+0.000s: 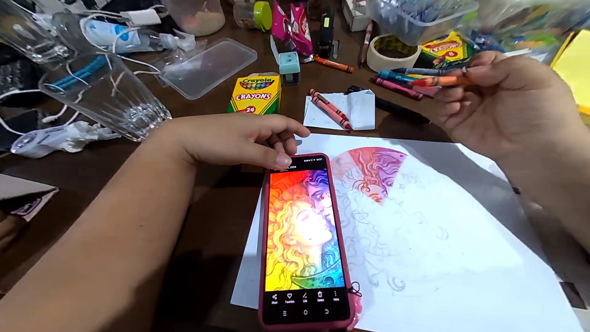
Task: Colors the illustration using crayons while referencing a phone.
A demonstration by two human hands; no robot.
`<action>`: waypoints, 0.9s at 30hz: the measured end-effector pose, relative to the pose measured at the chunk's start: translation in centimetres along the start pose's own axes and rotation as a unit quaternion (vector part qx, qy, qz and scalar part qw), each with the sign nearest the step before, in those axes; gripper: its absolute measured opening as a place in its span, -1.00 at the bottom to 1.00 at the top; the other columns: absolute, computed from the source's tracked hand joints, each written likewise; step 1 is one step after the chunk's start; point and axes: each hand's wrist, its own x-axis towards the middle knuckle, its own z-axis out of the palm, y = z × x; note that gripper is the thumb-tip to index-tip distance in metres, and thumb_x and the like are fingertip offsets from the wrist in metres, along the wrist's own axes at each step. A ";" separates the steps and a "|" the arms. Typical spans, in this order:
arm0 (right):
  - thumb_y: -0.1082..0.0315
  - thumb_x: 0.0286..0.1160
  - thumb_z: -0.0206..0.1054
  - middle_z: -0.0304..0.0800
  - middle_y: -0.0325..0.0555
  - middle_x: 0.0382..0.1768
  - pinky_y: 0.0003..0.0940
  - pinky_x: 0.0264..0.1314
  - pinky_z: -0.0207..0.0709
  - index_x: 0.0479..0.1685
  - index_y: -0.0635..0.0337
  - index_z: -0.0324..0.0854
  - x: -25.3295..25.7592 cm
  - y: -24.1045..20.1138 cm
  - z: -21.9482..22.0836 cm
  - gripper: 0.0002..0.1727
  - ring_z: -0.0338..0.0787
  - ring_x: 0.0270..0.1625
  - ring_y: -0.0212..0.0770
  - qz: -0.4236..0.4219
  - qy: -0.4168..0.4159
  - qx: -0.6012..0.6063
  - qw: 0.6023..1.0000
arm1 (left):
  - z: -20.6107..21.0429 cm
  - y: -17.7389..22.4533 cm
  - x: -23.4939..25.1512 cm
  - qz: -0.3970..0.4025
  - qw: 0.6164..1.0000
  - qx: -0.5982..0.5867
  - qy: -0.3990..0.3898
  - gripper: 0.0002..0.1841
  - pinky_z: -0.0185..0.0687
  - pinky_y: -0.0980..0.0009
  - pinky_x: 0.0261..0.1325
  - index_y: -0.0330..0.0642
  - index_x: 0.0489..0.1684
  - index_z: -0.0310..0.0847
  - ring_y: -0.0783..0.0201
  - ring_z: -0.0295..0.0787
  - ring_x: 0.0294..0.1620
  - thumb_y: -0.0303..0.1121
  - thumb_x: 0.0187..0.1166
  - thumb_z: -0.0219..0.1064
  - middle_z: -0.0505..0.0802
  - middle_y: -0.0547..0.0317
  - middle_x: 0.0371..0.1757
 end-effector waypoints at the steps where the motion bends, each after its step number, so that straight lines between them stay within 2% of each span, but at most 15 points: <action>1: 0.37 0.80 -0.16 0.67 -0.42 -0.50 -0.72 -0.35 0.58 -0.33 -0.12 0.45 0.0 -0.4 0.1 -0.66 0.65 -0.48 -0.57 0.002 -0.007 -0.001 1.000 | 0.0 0.0 0.0 0.000 1.000 -0.005 0.003 -0.29 0.67 0.62 0.00 -0.11 0.61 0.39 0.54 0.73 -0.01 0.03 0.47 0.31 0.79 0.39 0.04; 4: 0.35 0.80 -0.22 0.75 -0.38 -0.47 -0.75 -0.37 0.58 -0.41 -0.11 0.49 -0.1 -0.8 0.2 -0.58 0.69 -0.48 -0.58 0.026 -0.072 -0.032 0.997 | 0.0 0.0 0.1 0.011 1.000 0.000 0.013 -0.37 0.66 0.62 0.00 -0.13 0.58 0.42 0.56 0.73 -0.03 -0.05 0.52 0.27 0.79 0.40 -0.02; 7: 0.35 0.76 -0.31 0.80 -0.30 -0.38 -0.62 -0.25 0.66 -0.43 -0.10 0.46 0.0 -0.1 0.4 -0.55 0.78 -0.34 -0.47 0.073 -0.126 -0.010 0.989 | 0.0 0.4 0.1 0.000 1.000 0.007 0.028 -0.46 0.64 0.61 0.00 -0.12 0.54 0.46 0.56 0.73 -0.06 -0.15 0.58 0.24 0.81 0.39 -0.05; 9: 0.34 0.70 -0.33 0.80 -0.31 -0.36 -0.59 -0.24 0.67 -0.48 -0.14 0.50 0.0 0.6 0.7 -0.51 0.79 -0.32 -0.44 0.095 -0.142 0.004 0.985 | 0.1 0.8 0.1 -0.015 0.999 0.008 0.042 -0.53 0.64 0.60 -0.02 -0.13 0.49 0.50 0.54 0.73 -0.09 -0.24 0.60 0.25 0.80 0.34 -0.05; 13: 0.34 0.64 -0.33 0.85 -0.32 -0.29 -0.60 -0.27 0.65 -0.54 -0.17 0.55 0.0 1.4 1.4 -0.48 0.80 -0.30 -0.46 0.078 -0.167 -0.005 0.983 | 0.0 1.0 0.2 -0.025 0.998 0.008 0.049 -0.59 0.65 0.57 -0.04 -0.14 0.47 0.53 0.51 0.73 -0.08 -0.32 0.67 0.24 0.80 0.27 -0.02; 14: 0.38 0.62 -0.28 0.86 -0.32 -0.24 -0.60 -0.23 0.65 -0.51 -0.17 0.54 0.0 1.7 1.4 -0.52 0.80 -0.26 -0.47 0.057 -0.177 -0.015 0.982 | 0.0 1.0 0.2 -0.024 0.998 0.010 0.048 -0.59 0.65 0.56 -0.06 -0.14 0.47 0.53 0.51 0.73 -0.10 -0.33 0.67 0.23 0.81 0.26 -0.03; 16: 0.48 0.48 -0.05 0.84 -0.34 -0.19 -0.62 -0.14 0.67 -0.45 -0.18 0.54 -0.1 2.4 1.4 -0.66 0.79 -0.21 -0.50 0.019 -0.204 -0.030 0.978 | 0.1 1.1 0.3 -0.027 0.998 0.012 0.049 -0.61 0.65 0.54 -0.05 -0.16 0.46 0.53 0.49 0.73 -0.12 -0.35 0.68 0.24 0.80 0.23 -0.03; 18: 0.53 0.42 0.13 0.83 -0.37 -0.23 -0.65 -0.18 0.69 -0.39 -0.18 0.56 -0.2 2.7 1.5 -0.72 0.78 -0.27 -0.53 -0.004 -0.224 -0.031 0.974 | 0.1 1.3 0.2 -0.031 0.998 0.019 0.051 -0.62 0.66 0.54 -0.04 -0.16 0.46 0.54 0.48 0.73 -0.12 -0.36 0.68 0.24 0.80 0.23 -0.03; 20: 0.56 0.38 0.18 0.80 -0.36 -0.33 -0.67 -0.26 0.68 -0.34 -0.16 0.57 -0.4 2.9 1.8 -0.73 0.76 -0.36 -0.54 -0.016 -0.236 -0.031 0.971 | 0.1 1.3 0.2 -0.032 0.998 0.028 0.051 -0.61 0.65 0.53 -0.05 -0.15 0.46 0.54 0.48 0.73 -0.11 -0.33 0.68 0.24 0.80 0.24 -0.04; 22: 0.58 0.31 0.24 0.81 -0.36 -0.34 -0.67 -0.29 0.70 -0.39 -0.15 0.56 -0.5 3.1 2.2 -0.72 0.77 -0.38 -0.54 -0.021 -0.242 -0.051 0.969 | 0.2 1.4 0.2 -0.034 0.998 0.026 0.054 -0.62 0.66 0.52 -0.05 -0.14 0.45 0.55 0.47 0.74 -0.11 -0.34 0.69 0.24 0.80 0.23 -0.04; 25: 0.52 0.23 0.52 0.87 -0.26 -0.10 -0.60 -0.18 0.74 -0.43 -0.11 0.69 -0.4 3.8 1.9 -0.77 0.82 -0.19 -0.46 -0.042 -0.283 -0.072 0.955 | 0.1 1.3 0.2 -0.032 0.998 0.023 0.049 -0.61 0.65 0.54 -0.07 -0.14 0.46 0.54 0.48 0.73 -0.11 -0.34 0.69 0.23 0.80 0.25 -0.04; 27: 0.46 0.27 0.56 0.86 -0.25 -0.14 -0.58 -0.20 0.75 -0.36 -0.09 0.74 -0.5 3.9 1.8 -0.82 0.82 -0.22 -0.44 -0.050 -0.298 -0.079 0.950 | 0.1 1.3 0.1 -0.032 0.998 0.019 0.051 -0.61 0.65 0.55 -0.08 -0.13 0.46 0.54 0.49 0.73 -0.11 -0.35 0.68 0.22 0.81 0.26 -0.04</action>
